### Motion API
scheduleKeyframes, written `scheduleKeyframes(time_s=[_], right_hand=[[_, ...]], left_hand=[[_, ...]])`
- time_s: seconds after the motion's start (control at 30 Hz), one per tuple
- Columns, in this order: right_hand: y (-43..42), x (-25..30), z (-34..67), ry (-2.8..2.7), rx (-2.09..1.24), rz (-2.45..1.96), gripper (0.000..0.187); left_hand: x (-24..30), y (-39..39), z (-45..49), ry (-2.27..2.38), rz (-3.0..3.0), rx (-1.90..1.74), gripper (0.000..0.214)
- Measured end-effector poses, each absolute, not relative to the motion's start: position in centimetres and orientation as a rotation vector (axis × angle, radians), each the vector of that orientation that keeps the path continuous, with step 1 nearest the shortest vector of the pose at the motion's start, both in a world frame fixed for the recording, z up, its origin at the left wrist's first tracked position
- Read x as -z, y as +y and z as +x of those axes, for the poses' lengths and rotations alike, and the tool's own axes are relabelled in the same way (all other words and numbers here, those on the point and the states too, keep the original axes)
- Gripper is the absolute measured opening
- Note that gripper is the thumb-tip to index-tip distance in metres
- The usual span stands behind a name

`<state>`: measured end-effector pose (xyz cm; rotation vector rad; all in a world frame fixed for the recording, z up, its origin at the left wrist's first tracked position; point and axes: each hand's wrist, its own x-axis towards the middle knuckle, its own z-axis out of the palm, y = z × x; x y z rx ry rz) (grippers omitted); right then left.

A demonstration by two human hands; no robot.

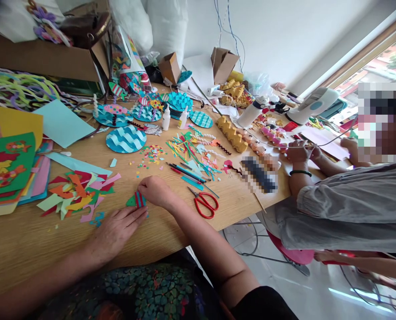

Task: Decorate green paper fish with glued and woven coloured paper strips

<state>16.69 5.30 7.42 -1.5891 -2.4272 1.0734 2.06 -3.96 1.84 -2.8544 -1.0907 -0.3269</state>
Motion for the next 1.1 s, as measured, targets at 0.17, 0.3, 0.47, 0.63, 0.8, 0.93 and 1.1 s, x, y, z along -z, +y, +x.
scheduleKeyframes(time_s=[0.17,0.3,0.47,0.63,0.8,0.93,1.1], right_hand=[[4.7,-7.4,17.3,-2.563,-1.198,-1.582,0.023],[5.1,-6.9,17.2,-2.482,-1.092,-1.604,0.026],[5.1,-7.0,17.5,-2.489,-1.069,-1.600,0.026],[5.1,-7.1,17.3,-2.506,-1.093,-1.630,0.025],[5.7,-7.0,17.1,-2.378,-1.028,-1.615,0.024],[5.5,-6.7,17.1,-2.488,-1.137,-1.548,0.024],[5.8,-6.7,16.9,-2.398,-1.034,-1.609,0.025]], left_hand=[[-1.7,-4.0,2.1,-1.073,-2.834,0.379,0.037],[-1.8,-4.1,2.1,-1.085,-2.835,0.359,0.037],[-1.9,-4.1,2.1,-1.111,-2.847,0.323,0.038],[-2.0,-4.0,2.1,-1.110,-2.858,0.298,0.038],[-2.1,-4.0,2.1,-1.092,-2.846,0.331,0.035],[-2.1,-4.1,2.1,-1.095,-2.837,0.363,0.035],[-2.0,-4.1,2.1,-1.107,-2.837,0.377,0.035]])
